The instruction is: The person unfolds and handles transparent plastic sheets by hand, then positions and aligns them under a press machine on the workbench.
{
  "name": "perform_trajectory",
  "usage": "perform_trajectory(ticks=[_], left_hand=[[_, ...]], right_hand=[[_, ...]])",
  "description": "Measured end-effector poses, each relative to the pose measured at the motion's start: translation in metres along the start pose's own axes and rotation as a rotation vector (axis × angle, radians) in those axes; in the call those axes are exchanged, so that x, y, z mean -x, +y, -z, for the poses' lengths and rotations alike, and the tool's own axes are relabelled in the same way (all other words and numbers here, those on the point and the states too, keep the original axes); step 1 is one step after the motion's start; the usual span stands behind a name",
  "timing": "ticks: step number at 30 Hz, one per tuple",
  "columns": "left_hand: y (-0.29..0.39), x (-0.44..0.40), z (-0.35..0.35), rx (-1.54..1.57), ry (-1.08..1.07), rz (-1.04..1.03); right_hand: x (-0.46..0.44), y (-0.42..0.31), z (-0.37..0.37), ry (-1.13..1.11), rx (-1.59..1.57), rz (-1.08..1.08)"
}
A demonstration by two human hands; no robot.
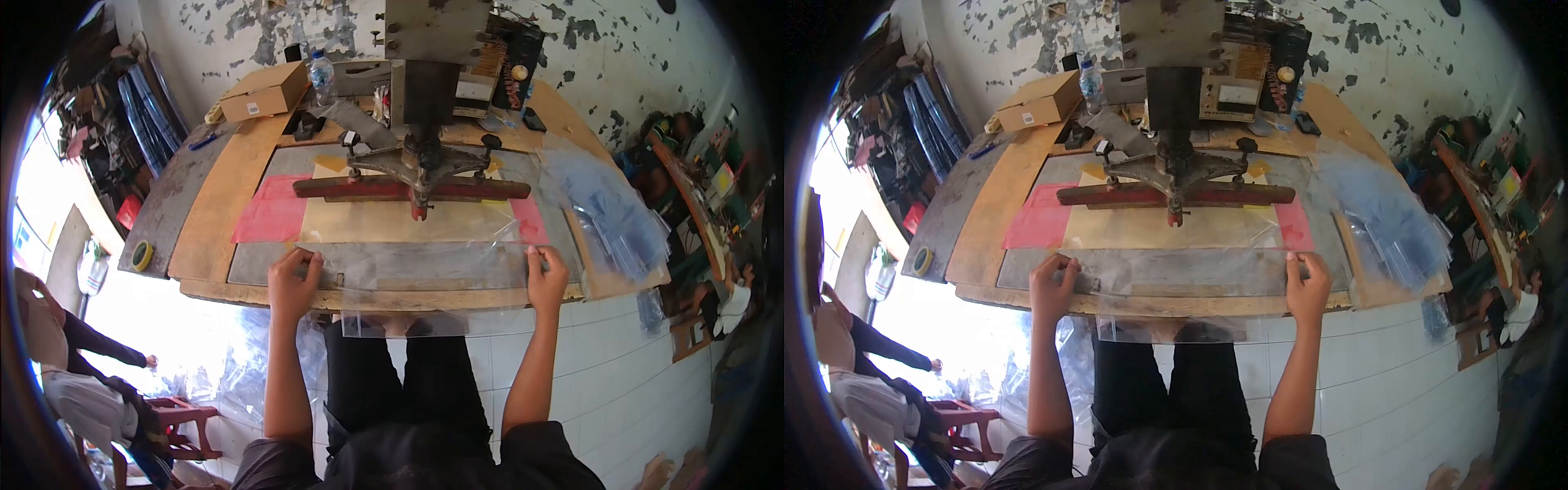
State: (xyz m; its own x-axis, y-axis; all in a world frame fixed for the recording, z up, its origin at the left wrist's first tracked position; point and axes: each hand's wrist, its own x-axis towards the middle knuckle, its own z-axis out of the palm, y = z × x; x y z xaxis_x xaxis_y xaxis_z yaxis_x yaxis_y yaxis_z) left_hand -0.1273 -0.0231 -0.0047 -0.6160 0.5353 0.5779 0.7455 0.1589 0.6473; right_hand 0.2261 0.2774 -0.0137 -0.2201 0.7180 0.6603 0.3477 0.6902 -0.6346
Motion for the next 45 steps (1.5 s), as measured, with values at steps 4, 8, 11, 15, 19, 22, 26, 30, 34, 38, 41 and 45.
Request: perform_trajectory(ticks=[4,8,11,15,19,22,26,30,34,38,41,45], left_hand=[[0.001,-0.001,0.001,0.003,-0.010,-0.015],[0.002,-0.001,0.000,0.026,-0.029,0.021],[0.003,-0.001,0.003,0.034,-0.031,0.040],[0.003,0.000,0.002,0.043,-0.014,0.015],[0.001,-0.002,0.002,0.047,-0.007,-0.012],[0.006,-0.003,0.004,0.064,-0.012,-0.016],[0.002,0.000,0.002,0.067,0.003,-0.012],[0.001,0.000,0.003,0.071,-0.001,-0.028],[0.003,0.000,0.005,0.055,-0.022,-0.044],[0.001,0.000,0.003,0.038,-0.016,-0.028],[0.001,0.001,0.004,0.055,-0.007,-0.035],[0.003,-0.001,0.004,0.038,-0.025,0.003]], right_hand=[[0.000,-0.003,0.001,-0.032,-0.006,-0.027],[-0.003,-0.014,0.002,-0.054,-0.003,-0.039],[-0.003,-0.010,0.000,-0.091,0.008,-0.050],[-0.003,-0.013,0.002,-0.110,0.026,-0.164],[-0.003,-0.005,-0.002,-0.109,0.005,-0.168],[-0.004,-0.009,-0.002,-0.125,0.004,-0.181],[-0.004,-0.008,0.000,-0.181,-0.008,-0.246],[-0.016,-0.001,-0.003,-0.226,-0.248,-0.280],[-0.040,-0.015,-0.002,-0.367,-0.287,-0.369],[-0.064,0.011,-0.013,-0.464,-0.325,-0.427],[-0.081,0.020,-0.022,-0.512,-0.400,-0.563],[-0.099,0.010,-0.030,-0.612,-0.344,-0.566]])
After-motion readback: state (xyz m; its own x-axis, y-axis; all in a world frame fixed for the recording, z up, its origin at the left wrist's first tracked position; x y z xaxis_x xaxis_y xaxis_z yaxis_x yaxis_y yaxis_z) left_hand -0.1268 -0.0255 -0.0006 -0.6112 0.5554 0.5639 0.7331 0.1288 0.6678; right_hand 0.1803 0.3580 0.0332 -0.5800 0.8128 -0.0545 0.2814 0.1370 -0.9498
